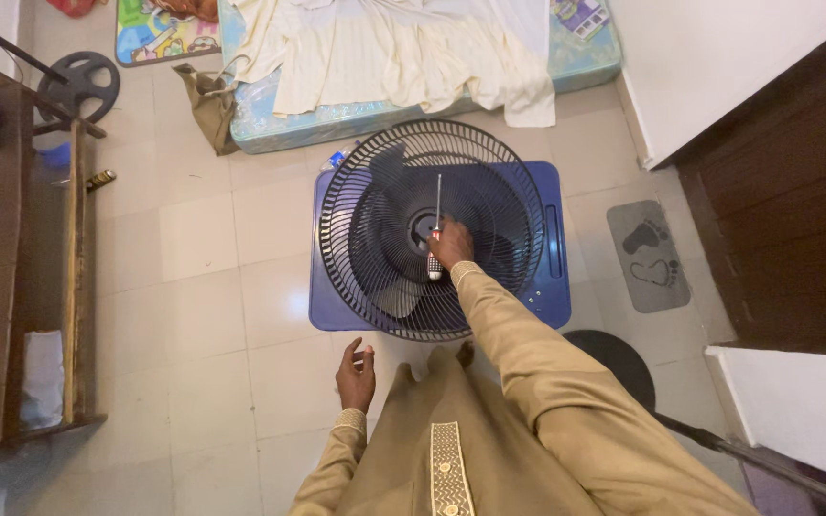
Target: The person uses a screwdriver to loosen and remove screws from the front grill of a standing fan. They then detach the grill and set it aside, exposing the fan blades and motor housing.
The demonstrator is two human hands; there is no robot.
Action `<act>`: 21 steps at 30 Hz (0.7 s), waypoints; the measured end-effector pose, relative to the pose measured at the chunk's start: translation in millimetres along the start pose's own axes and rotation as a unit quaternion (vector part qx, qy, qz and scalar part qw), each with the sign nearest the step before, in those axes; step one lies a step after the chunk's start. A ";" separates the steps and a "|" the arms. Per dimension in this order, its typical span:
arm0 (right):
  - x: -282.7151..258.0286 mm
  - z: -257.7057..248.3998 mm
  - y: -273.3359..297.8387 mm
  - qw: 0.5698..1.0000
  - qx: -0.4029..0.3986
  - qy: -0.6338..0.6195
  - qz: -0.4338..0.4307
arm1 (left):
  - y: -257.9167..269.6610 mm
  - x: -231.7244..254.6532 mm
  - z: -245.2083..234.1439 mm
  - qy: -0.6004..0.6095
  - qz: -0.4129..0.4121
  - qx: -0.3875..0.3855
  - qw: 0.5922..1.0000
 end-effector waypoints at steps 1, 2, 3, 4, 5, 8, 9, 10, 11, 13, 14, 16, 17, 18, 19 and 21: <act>-0.1 -0.8 1.2 1.000 -0.008 0.001 0.004 | 0.7 0.3 1.1 0.001 -0.002 -0.004 1.000; 1.0 -1.6 2.4 1.000 -0.016 0.003 0.008 | 1.9 2.0 2.2 0.002 -0.004 -0.008 1.000; 1.5 -4.0 3.4 1.000 -0.010 -0.001 0.007 | 3.4 5.1 2.3 0.002 -0.006 -0.010 1.000; 1.3 -6.8 2.9 1.000 -0.004 -0.006 0.005 | 3.6 10.8 1.6 0.003 -0.008 -0.011 1.000; 1.6 -9.6 2.3 1.000 0.002 -0.011 0.003 | 4.3 17.6 0.6 0.003 -0.009 -0.012 1.000; -5.0 -24.8 7.7 0.995 0.062 -0.018 -0.070 | 9.7 48.5 -11.9 0.005 0.032 0.038 0.999; -1.6 -26.8 11.2 0.997 0.046 -0.028 -0.055 | 15.7 58.7 -16.4 0.020 0.038 0.054 0.998; 2.1 -33.1 15.7 0.998 0.038 -0.038 -0.038 | 17.6 72.7 -18.4 0.034 0.049 0.066 0.996; 3.8 -39.3 21.7 0.998 0.028 -0.049 -0.021 | 18.8 87.3 -19.7 0.048 0.060 0.077 0.994; 0.1 -68.1 47.6 0.993 0.081 -0.065 -0.055 | 22.6 117.1 -8.6 0.123 0.088 0.050 0.987; -0.4 -87.4 61.2 0.989 0.113 -0.071 -0.068 | 23.2 133.5 1.4 0.159 0.102 0.028 0.982; 13.5 -114.0 91.4 0.984 0.089 -0.152 0.008 | 28.4 171.8 28.9 0.152 0.158 -0.047 0.975; 22.2 -131.3 109.6 0.976 0.081 -0.195 0.045 | 32.9 191.2 46.5 0.149 0.185 -0.088 0.967; 29.4 -154.0 131.9 0.974 0.096 -0.194 0.058 | 39.6 210.1 66.7 0.158 0.212 -0.142 0.954; 37.9 -178.1 155.9 0.972 0.112 -0.194 0.070 | 49.4 229.7 90.7 0.169 0.238 -0.197 0.936; 54.4 -226.7 201.2 0.962 0.155 -0.203 0.093 | 79.4 268.4 140.1 0.179 0.275 -0.306 0.894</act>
Point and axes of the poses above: each hand's wrist, its own y-axis away from the middle knuckle, its own z-axis out of the palm, x = y × z, the point moved 8 cm from there along -y, towards the middle knuckle, and after that the axes turned 4 degrees about -y, right-handed, at the moved point
